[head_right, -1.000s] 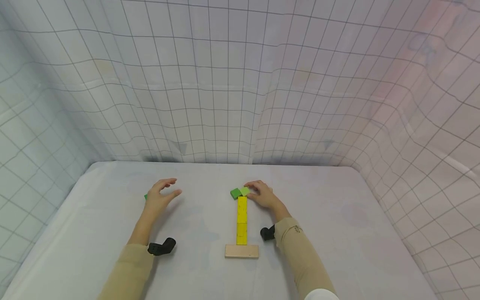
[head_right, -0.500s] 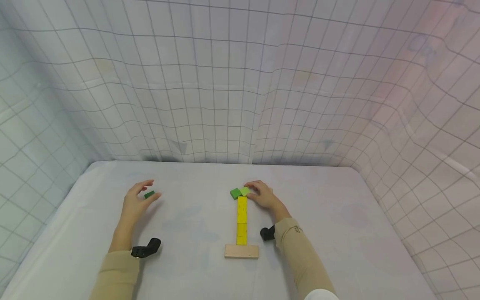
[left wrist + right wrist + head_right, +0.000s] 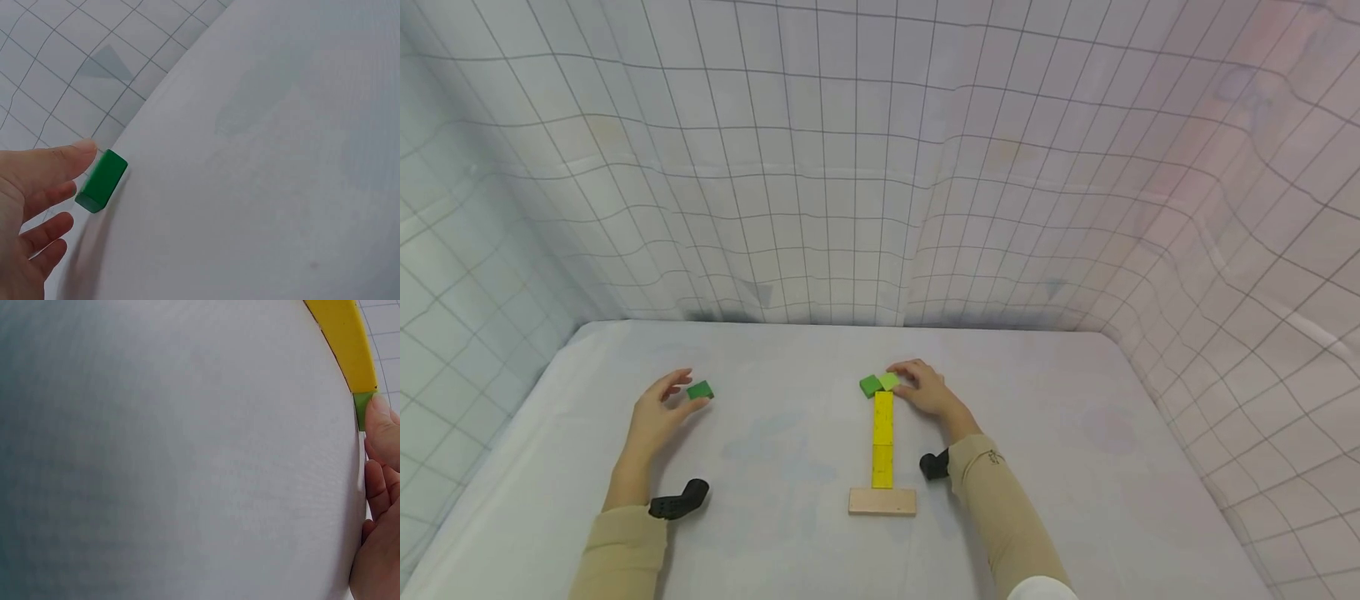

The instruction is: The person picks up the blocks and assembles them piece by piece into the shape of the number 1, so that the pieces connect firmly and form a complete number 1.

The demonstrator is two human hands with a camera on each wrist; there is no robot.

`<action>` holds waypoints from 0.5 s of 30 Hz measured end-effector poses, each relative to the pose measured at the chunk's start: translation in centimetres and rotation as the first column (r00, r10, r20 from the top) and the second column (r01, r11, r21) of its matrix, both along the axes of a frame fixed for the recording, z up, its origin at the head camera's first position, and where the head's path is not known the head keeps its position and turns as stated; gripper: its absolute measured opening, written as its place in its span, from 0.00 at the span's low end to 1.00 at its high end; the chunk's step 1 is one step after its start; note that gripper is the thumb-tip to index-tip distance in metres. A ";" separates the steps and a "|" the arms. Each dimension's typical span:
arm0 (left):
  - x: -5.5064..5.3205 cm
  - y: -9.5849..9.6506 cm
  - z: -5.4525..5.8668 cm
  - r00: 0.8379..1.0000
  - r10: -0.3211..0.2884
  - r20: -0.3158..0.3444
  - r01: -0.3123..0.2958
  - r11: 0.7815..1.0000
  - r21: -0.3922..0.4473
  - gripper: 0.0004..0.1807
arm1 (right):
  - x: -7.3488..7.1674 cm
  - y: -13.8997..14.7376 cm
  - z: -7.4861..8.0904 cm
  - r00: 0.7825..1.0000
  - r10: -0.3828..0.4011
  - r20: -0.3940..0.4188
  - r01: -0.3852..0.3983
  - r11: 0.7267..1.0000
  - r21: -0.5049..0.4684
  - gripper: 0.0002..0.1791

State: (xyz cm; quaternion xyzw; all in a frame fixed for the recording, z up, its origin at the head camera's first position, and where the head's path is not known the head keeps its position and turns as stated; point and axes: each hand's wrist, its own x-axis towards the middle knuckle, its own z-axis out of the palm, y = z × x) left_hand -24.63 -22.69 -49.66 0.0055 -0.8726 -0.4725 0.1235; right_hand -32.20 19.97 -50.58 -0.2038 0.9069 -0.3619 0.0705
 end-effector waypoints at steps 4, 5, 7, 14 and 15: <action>0.0 -0.2 -0.6 1.000 0.016 0.008 -0.016 1.000 0.014 0.31 | 0.1 0.0 0.2 1.000 0.014 -0.007 -0.015 1.000 -0.009 0.18; 0.1 -0.3 -0.7 1.000 0.021 0.015 -0.021 1.000 0.020 0.31 | 0.1 0.0 0.2 1.000 0.020 -0.012 -0.020 1.000 -0.011 0.18; 0.1 -0.4 -1.0 0.999 0.027 0.027 -0.028 0.999 0.030 0.31 | 0.1 0.1 0.2 1.000 0.025 -0.014 -0.025 1.000 -0.013 0.18; 0.2 -0.6 -1.5 0.998 0.050 0.049 -0.051 0.998 0.038 0.30 | 0.0 0.1 0.1 1.000 0.016 -0.007 -0.016 1.000 -0.008 0.18; 0.2 -0.6 -1.5 0.997 0.053 0.052 -0.055 0.998 0.039 0.30 | 0.0 0.1 0.1 1.000 0.015 -0.006 -0.015 1.000 -0.007 0.18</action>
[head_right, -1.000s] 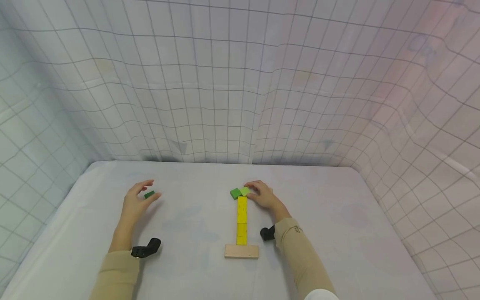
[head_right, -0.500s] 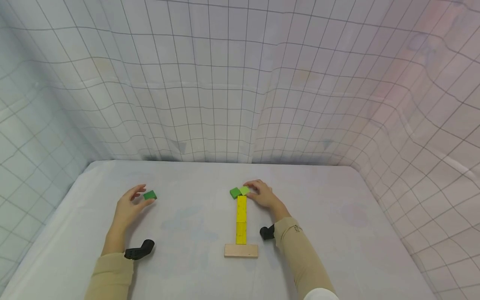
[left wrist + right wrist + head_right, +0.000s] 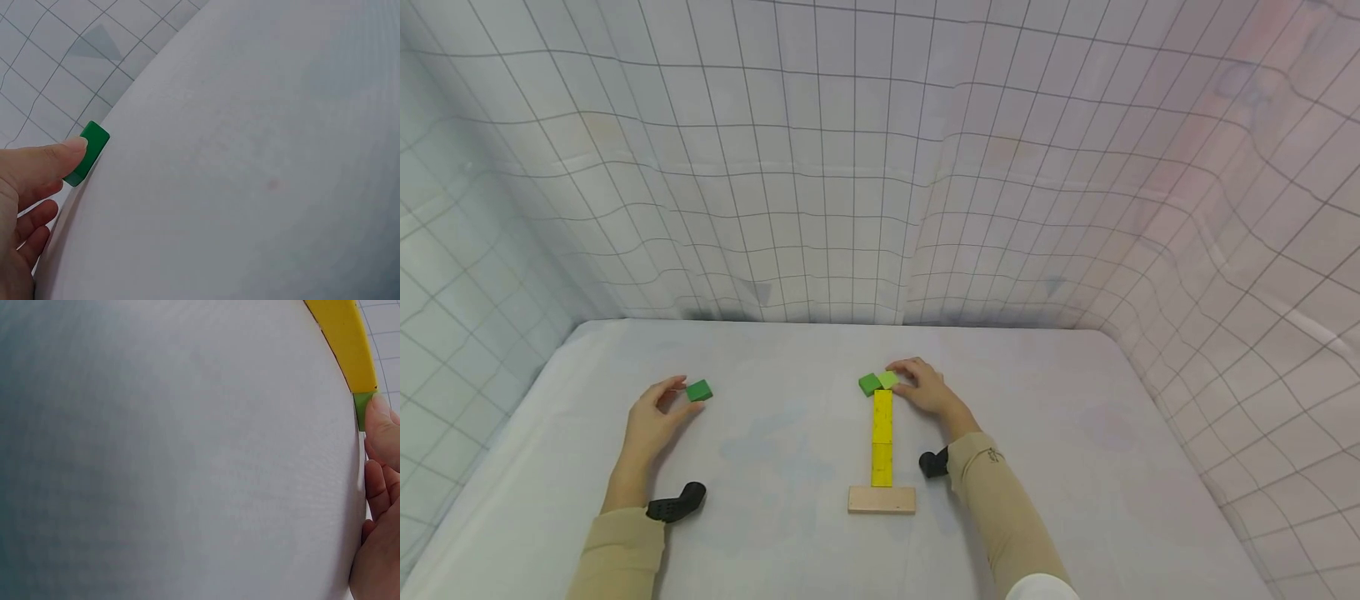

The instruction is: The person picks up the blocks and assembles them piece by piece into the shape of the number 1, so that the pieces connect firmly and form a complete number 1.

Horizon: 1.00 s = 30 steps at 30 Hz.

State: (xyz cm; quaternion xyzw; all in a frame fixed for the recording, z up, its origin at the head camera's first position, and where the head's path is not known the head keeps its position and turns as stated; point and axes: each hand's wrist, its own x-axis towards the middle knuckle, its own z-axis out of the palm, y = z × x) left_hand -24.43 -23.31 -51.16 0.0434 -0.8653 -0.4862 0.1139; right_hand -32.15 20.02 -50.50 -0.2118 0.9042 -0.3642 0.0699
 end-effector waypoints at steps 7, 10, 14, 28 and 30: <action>0.1 0.0 0.0 1.000 0.009 -0.011 -0.009 1.000 -0.008 0.28 | 0.0 -0.1 0.1 1.000 -0.004 0.002 0.004 1.000 0.004 0.18; 0.1 0.0 0.0 0.999 0.009 -0.031 -0.010 1.000 -0.030 0.27 | 0.0 -0.1 0.1 1.000 -0.004 -0.004 0.004 1.000 0.009 0.18; 0.1 0.1 -0.1 0.999 0.010 -0.044 -0.012 0.998 -0.055 0.26 | 0.1 -0.1 0.1 1.000 -0.007 -0.003 0.007 1.000 0.005 0.18; -0.1 0.2 -0.5 0.994 0.008 -0.106 -0.022 0.991 -0.134 0.23 | 0.0 -0.1 0.1 1.000 -0.007 -0.006 0.007 1.000 -0.007 0.18; -0.1 0.2 -0.5 0.994 0.011 -0.112 -0.026 0.990 -0.137 0.23 | 0.0 -0.1 0.1 1.000 -0.014 -0.001 0.014 1.000 -0.002 0.18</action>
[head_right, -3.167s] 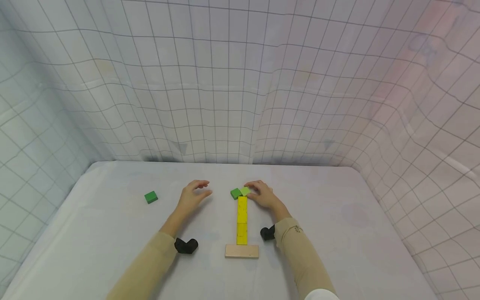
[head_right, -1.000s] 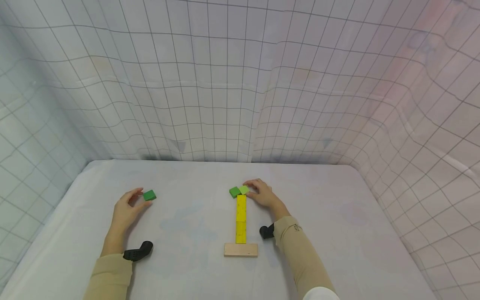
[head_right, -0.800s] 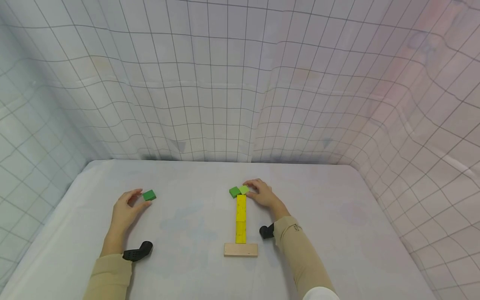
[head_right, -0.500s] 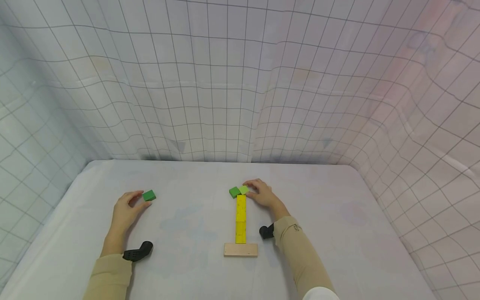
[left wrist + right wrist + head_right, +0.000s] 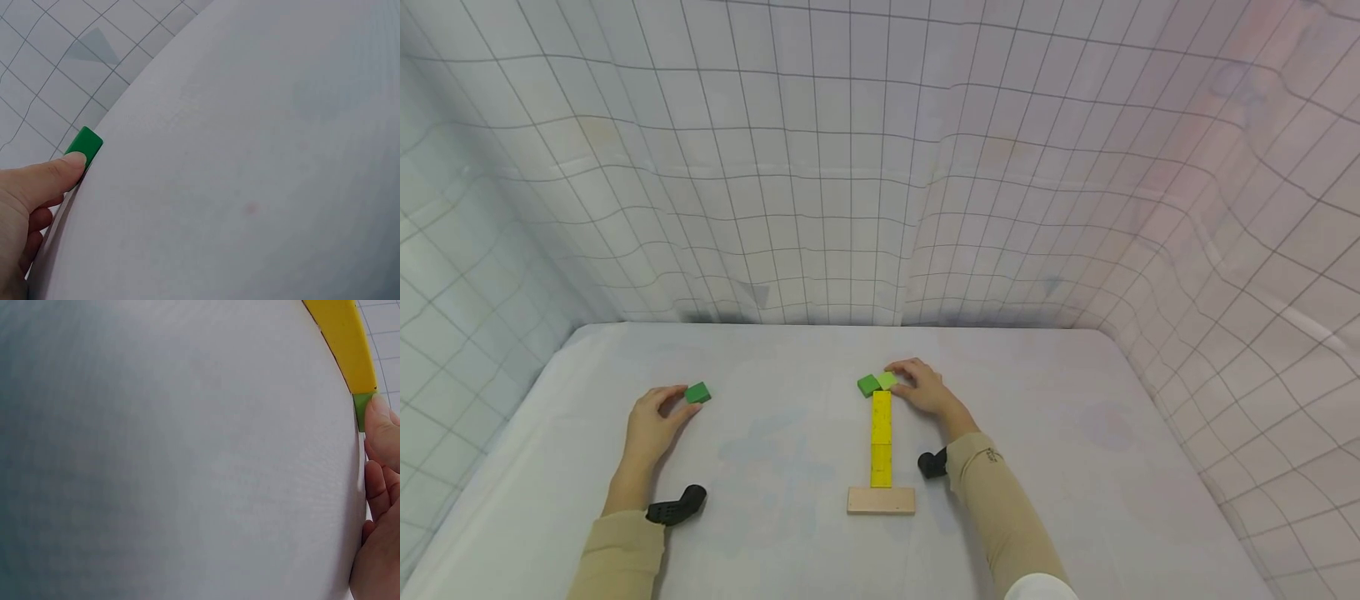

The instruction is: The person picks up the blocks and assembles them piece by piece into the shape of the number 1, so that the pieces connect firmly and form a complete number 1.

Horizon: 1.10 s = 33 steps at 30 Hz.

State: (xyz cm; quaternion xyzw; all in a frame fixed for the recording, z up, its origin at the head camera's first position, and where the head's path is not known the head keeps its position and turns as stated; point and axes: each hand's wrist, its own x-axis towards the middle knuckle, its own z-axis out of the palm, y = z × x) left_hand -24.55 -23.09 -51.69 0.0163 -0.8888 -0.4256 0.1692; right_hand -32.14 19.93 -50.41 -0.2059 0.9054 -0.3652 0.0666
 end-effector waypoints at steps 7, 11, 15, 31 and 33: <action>0.0 0.1 0.0 1.000 0.018 0.020 -0.018 1.000 0.007 0.23 | 0.0 0.0 -0.1 1.000 -0.006 0.005 0.006 1.000 0.015 0.18; 0.2 0.4 0.2 0.999 0.036 0.034 -0.037 0.998 0.047 0.22 | 0.0 0.0 -0.1 1.000 -0.008 0.010 0.008 1.000 0.022 0.18; 0.3 0.9 0.5 0.998 0.060 0.036 -0.063 0.993 0.105 0.22 | 0.1 0.0 0.0 1.000 -0.009 0.004 0.009 1.000 0.025 0.18; -1.4 5.8 1.6 1.000 -0.015 0.026 0.010 0.986 0.167 0.22 | 0.1 0.1 -0.1 1.000 -0.010 0.002 0.010 1.000 0.016 0.18; -1.6 6.6 1.6 0.999 -0.040 0.021 0.036 0.985 0.168 0.22 | 0.1 0.1 -0.1 1.000 -0.010 0.002 0.010 1.000 0.013 0.18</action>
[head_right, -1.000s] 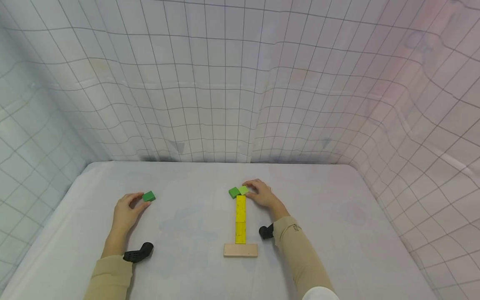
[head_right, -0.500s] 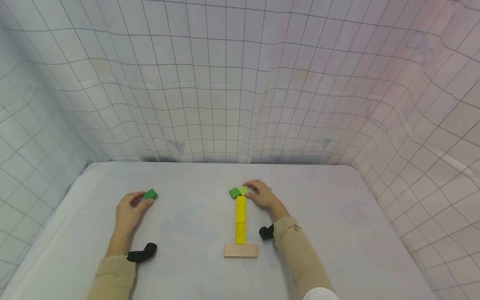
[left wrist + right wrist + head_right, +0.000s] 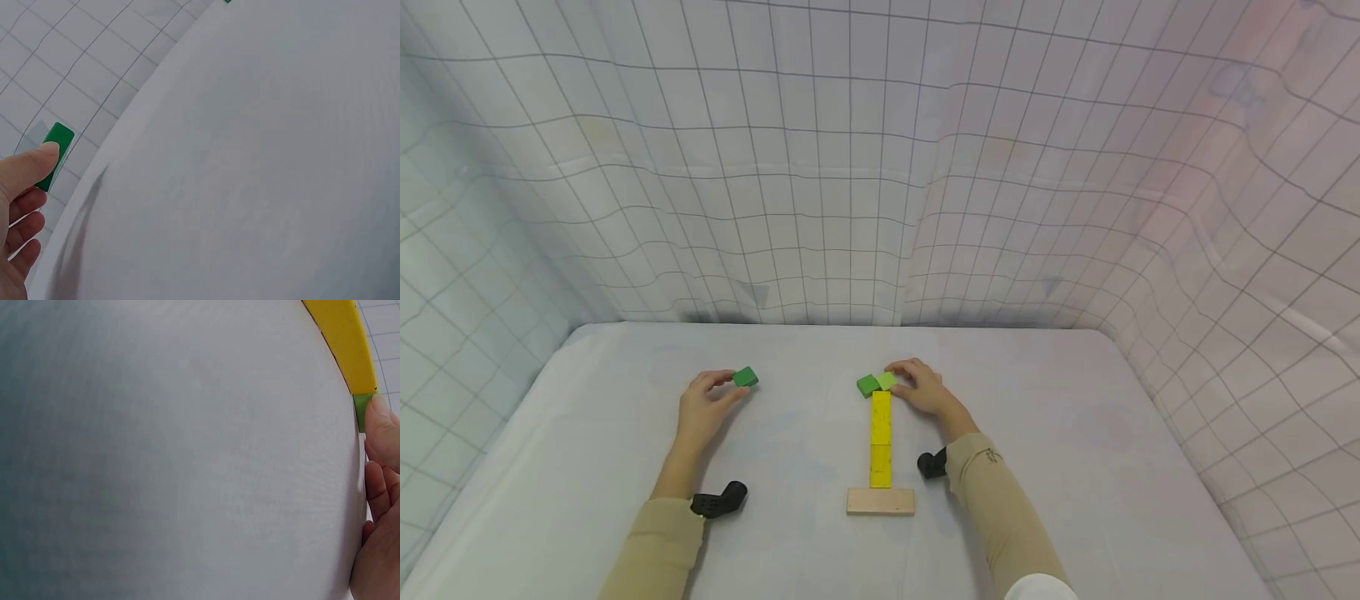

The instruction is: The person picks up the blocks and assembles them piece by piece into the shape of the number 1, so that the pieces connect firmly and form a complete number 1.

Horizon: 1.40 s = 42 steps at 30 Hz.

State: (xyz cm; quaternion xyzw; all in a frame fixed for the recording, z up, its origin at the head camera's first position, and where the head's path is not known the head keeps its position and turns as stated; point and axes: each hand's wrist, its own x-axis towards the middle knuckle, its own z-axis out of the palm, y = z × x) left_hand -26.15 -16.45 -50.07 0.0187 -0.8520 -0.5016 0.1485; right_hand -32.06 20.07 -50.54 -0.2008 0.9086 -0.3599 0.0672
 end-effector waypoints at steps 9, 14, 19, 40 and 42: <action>-0.7 3.9 -0.2 0.994 -0.088 -0.058 0.088 0.996 -0.004 0.20 | 0.0 -0.1 0.1 1.000 0.018 -0.009 -0.018 1.000 -0.016 0.18; -1.0 5.7 -0.2 0.989 -0.125 -0.078 0.123 0.992 -0.021 0.20 | 0.1 -0.1 0.2 1.000 0.009 -0.007 -0.009 1.000 -0.006 0.18; -1.3 7.2 -0.4 0.983 -0.161 -0.086 0.161 0.987 -0.011 0.19 | 0.0 -0.1 0.2 1.000 0.008 0.000 -0.008 1.000 0.002 0.18; -1.4 11.9 -1.3 0.973 -0.222 -0.070 0.214 0.971 -0.108 0.19 | 0.0 -0.2 0.1 1.000 0.000 0.001 0.000 1.000 0.010 0.18; -1.3 12.3 -1.2 0.973 -0.227 -0.048 0.222 0.970 -0.101 0.19 | -0.1 -0.2 0.1 1.000 0.000 0.002 0.000 1.000 0.010 0.18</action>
